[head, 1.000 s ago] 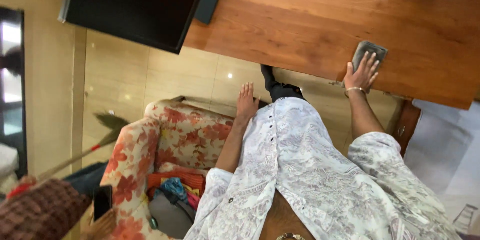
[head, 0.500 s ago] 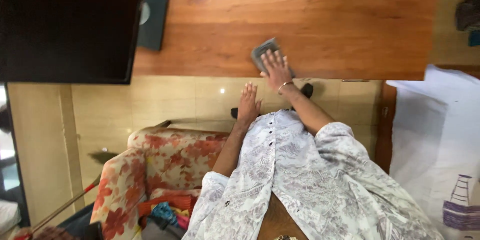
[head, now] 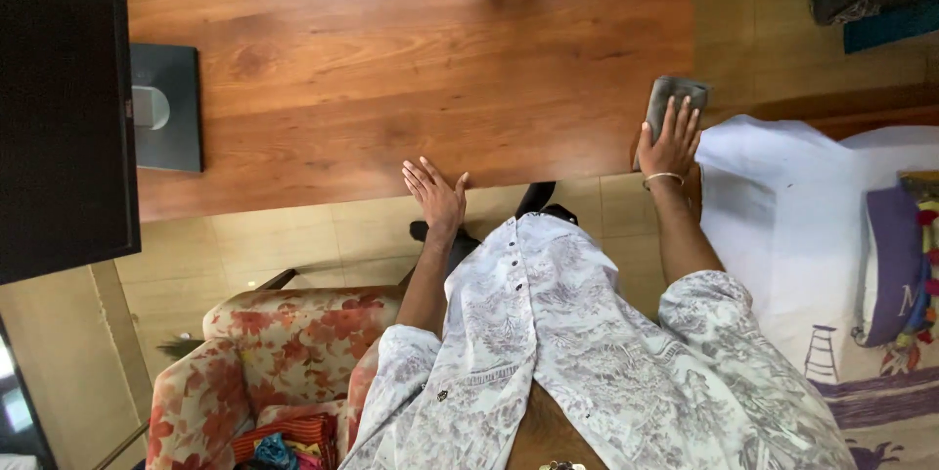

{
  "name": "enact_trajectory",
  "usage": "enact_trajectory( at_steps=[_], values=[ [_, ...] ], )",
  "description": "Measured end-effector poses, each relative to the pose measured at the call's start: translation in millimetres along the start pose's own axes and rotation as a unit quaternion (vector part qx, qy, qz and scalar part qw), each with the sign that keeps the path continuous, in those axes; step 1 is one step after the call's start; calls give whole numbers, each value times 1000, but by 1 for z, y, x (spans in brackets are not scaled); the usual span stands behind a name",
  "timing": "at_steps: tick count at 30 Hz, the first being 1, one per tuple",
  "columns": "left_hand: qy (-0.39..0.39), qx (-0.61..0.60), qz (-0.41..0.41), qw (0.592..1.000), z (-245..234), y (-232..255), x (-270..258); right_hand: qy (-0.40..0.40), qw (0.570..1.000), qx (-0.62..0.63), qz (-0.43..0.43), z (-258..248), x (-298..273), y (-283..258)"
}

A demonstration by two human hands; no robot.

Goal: Cleaning a wooden desk by wiping the surface with a cloth and organizing desktop items.

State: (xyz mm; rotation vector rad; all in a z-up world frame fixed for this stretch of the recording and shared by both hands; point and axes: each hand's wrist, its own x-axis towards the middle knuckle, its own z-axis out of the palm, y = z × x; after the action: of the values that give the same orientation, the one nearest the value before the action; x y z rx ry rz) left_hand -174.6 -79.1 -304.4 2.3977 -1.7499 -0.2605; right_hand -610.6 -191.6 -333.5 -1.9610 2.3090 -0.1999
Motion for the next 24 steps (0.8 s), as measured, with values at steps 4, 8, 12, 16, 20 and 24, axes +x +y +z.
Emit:
enact_trajectory(
  at_steps=[4,8,12,16,20,24],
  values=[
    [-40,-21,9,999,9,30,10,19,999,27,19,-26,10,-13],
    [-35,-17,55,998,24,49,18,54,998,-4,32,-33,2,-40],
    [-65,-22,106,992,32,79,43,21,999,35,6,-48,-26,-59],
    [-21,-3,178,984,32,118,66,17,994,49,-96,-64,-65,-77],
    [33,-20,207,977,42,137,92,-28,983,35,-176,-67,-72,-80],
    [-9,-24,188,982,21,147,92,-99,977,59,-179,-82,-52,-70]
  ],
)
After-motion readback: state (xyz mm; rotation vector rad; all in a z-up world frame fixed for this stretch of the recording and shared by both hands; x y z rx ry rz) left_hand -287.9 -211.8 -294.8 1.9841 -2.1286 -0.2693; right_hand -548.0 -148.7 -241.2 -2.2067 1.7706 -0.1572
